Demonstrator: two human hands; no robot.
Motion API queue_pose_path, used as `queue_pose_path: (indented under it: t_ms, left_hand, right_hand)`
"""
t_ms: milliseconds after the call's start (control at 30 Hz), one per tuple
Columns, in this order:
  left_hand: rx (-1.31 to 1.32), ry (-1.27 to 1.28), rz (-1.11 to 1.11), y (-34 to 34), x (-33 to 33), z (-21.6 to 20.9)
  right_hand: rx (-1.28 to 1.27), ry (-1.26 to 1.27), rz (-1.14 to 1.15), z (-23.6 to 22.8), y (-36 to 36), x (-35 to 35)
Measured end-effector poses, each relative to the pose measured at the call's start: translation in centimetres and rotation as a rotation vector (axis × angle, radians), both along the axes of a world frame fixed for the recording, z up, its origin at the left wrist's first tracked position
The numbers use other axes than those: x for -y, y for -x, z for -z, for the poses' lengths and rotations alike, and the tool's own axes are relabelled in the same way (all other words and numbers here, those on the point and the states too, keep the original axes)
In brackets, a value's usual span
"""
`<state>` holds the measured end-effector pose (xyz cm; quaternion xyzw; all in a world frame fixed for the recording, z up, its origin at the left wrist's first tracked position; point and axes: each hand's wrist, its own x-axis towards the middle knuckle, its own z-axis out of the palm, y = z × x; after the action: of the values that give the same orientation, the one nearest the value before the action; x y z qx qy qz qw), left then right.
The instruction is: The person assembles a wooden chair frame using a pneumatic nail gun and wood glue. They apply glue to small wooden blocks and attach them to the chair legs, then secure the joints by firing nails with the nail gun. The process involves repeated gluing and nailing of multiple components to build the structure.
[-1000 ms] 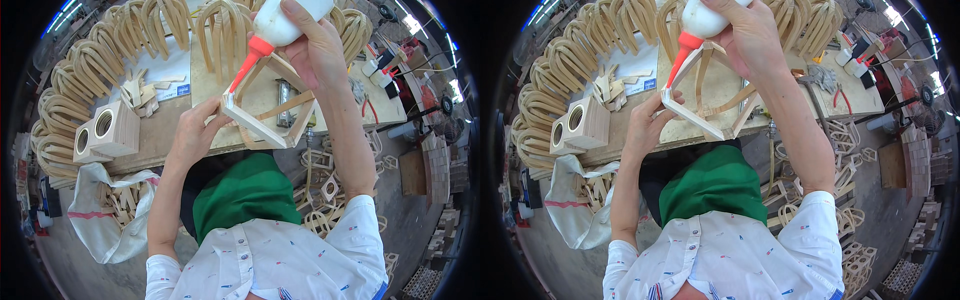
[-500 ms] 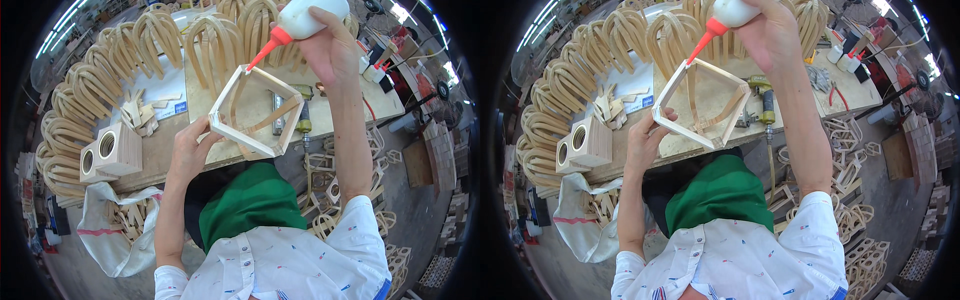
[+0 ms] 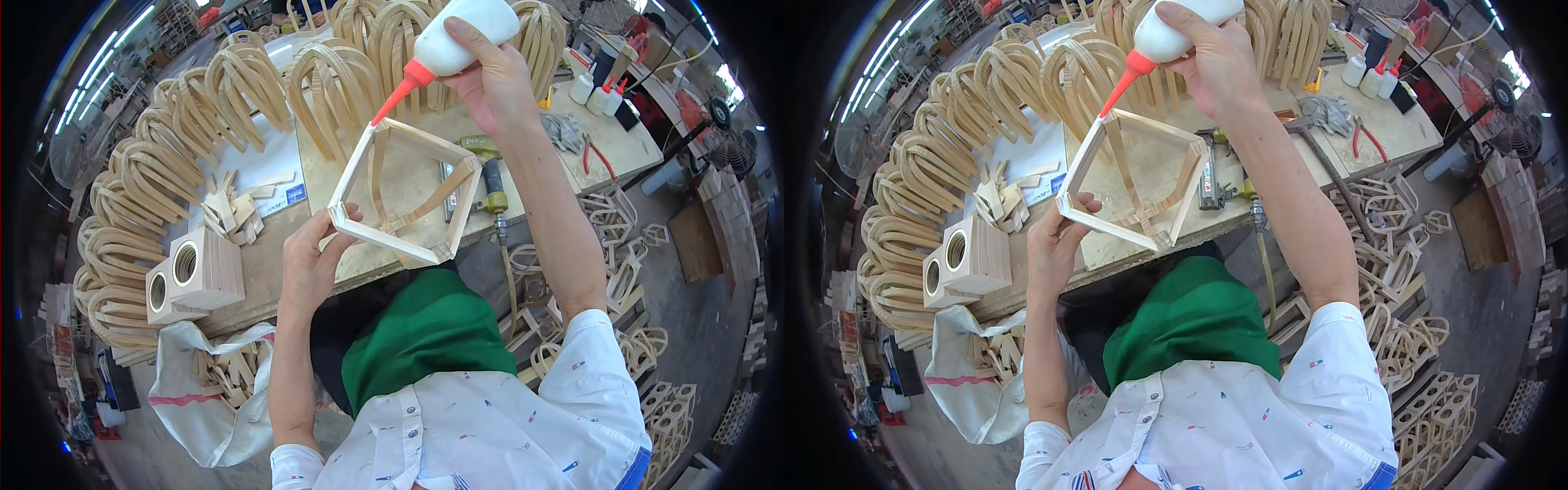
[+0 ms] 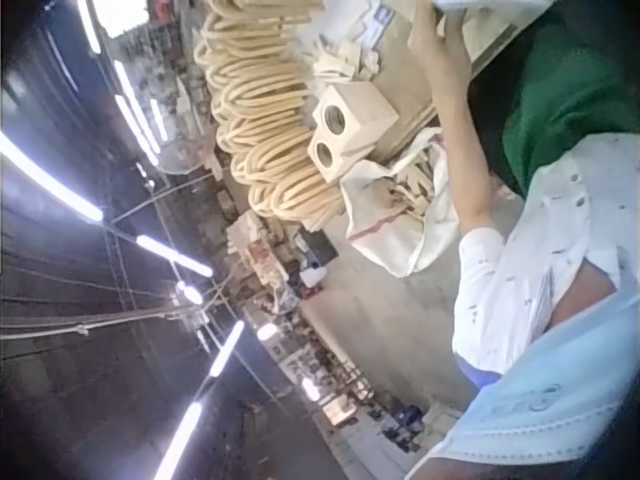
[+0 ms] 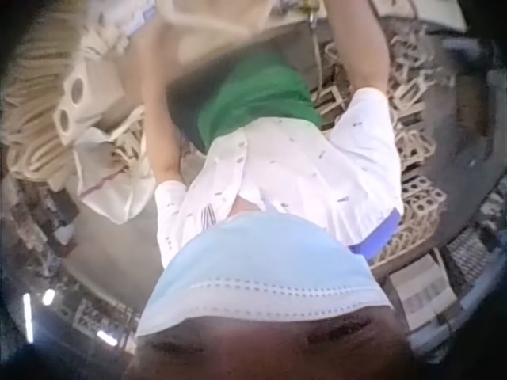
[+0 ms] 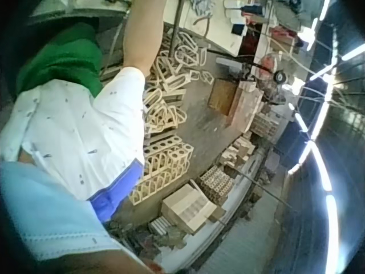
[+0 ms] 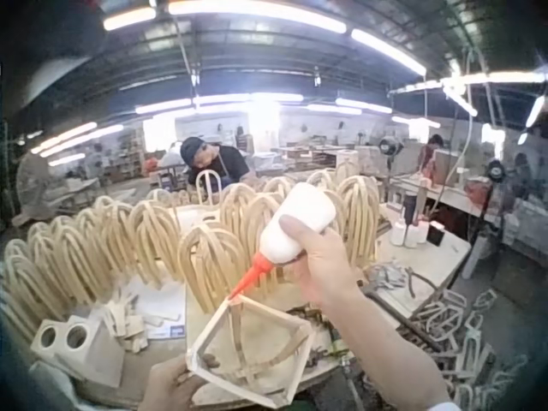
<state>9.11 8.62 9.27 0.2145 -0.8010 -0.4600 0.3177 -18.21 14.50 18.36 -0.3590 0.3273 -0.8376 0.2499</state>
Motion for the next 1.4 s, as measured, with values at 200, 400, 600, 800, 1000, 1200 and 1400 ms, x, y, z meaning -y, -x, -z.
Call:
queue_pose_path:
  t_ms: [200,400,600,800,1000,1200,1400]
  left_hand:
    - [0.001,0.0,0.009,0.0,0.1,0.1]
    - [-0.019,-0.02,0.009,-0.1,0.1,0.2]
    - [0.016,-0.023,0.038,-0.3,0.3,0.2]
    - [0.031,0.012,0.058,0.0,0.2,0.0]
    - [0.015,0.0,0.026,0.0,0.2,0.1]
    - [0.037,0.013,0.046,0.0,0.2,0.0]
    - [-0.01,-0.078,0.024,-0.1,0.3,0.3]
  right_hand:
    - [0.023,0.0,0.045,0.3,0.2,-0.3]
    - [0.035,-0.004,0.072,0.7,1.1,-0.7]
    - [0.017,-0.019,0.078,0.8,1.8,-2.0]
    - [0.124,0.034,-0.082,-0.4,-1.5,-1.0]
    - [0.032,-0.003,-0.103,0.1,-3.3,-0.3]
    - [0.104,0.056,0.005,-0.3,-1.7,-1.5]
    - [0.029,0.088,0.06,0.7,1.1,-3.8]
